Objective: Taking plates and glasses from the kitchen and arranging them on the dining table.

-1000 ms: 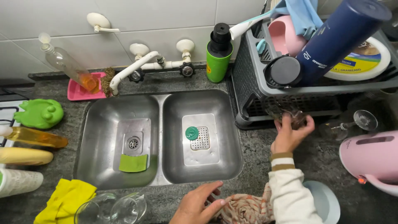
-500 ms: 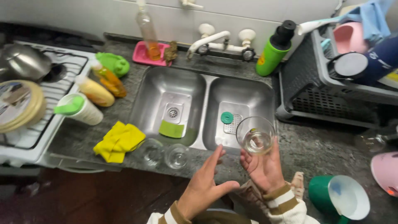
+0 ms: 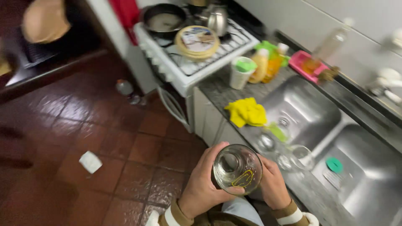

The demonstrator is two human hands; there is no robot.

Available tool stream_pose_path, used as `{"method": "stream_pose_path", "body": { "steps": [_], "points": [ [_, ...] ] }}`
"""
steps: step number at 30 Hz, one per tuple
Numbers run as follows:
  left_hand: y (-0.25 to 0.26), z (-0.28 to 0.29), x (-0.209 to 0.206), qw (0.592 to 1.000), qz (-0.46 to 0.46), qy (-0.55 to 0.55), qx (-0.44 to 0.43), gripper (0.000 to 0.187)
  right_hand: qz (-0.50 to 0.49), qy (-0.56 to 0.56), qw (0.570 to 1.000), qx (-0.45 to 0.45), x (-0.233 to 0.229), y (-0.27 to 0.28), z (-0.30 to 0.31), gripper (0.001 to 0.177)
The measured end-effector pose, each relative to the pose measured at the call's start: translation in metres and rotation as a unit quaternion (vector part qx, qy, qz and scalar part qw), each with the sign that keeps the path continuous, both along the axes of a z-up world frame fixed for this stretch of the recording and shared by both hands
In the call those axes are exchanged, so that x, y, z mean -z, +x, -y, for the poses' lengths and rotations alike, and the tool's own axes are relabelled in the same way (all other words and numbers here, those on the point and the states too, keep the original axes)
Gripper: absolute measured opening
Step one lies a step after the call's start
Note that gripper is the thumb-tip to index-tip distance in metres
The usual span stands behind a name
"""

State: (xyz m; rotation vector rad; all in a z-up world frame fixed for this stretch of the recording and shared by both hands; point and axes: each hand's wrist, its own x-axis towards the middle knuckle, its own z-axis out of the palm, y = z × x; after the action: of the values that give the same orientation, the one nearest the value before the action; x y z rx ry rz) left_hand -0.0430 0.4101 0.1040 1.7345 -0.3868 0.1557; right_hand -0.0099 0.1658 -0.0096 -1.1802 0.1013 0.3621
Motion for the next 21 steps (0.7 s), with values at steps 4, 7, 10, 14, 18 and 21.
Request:
{"method": "stream_pose_path", "body": {
  "steps": [4,7,10,14,18,21],
  "points": [
    [-0.029,-0.075,0.007,0.988,-0.009,-0.072,-0.133,0.102,0.108,-0.101,0.976,-0.159,-0.035,0.034,-0.1,0.058],
    [-0.051,-0.125,0.008,0.967,-0.022,-0.031,-0.251,0.106,0.159,-0.073,0.938,-0.3,-0.057,0.053,-0.181,0.075],
    [-0.065,-0.179,0.016,0.94,-0.055,-0.053,-0.334,0.108,0.191,-0.013,0.893,-0.407,-0.041,0.075,-0.257,0.068],
    [-0.076,-0.25,0.036,0.897,-0.034,-0.048,-0.437,0.11,0.202,0.008,0.836,-0.511,-0.037,0.09,-0.364,0.059],
    [-0.075,-0.33,0.031,0.852,-0.045,-0.09,-0.514,0.109,0.198,0.002,0.78,-0.594,-0.04,0.108,-0.483,0.049],
    [-0.077,-0.392,0.018,0.826,-0.034,-0.131,-0.547,0.107,0.2,0.021,0.741,-0.641,-0.051,0.114,-0.575,0.049]
  ]
}}
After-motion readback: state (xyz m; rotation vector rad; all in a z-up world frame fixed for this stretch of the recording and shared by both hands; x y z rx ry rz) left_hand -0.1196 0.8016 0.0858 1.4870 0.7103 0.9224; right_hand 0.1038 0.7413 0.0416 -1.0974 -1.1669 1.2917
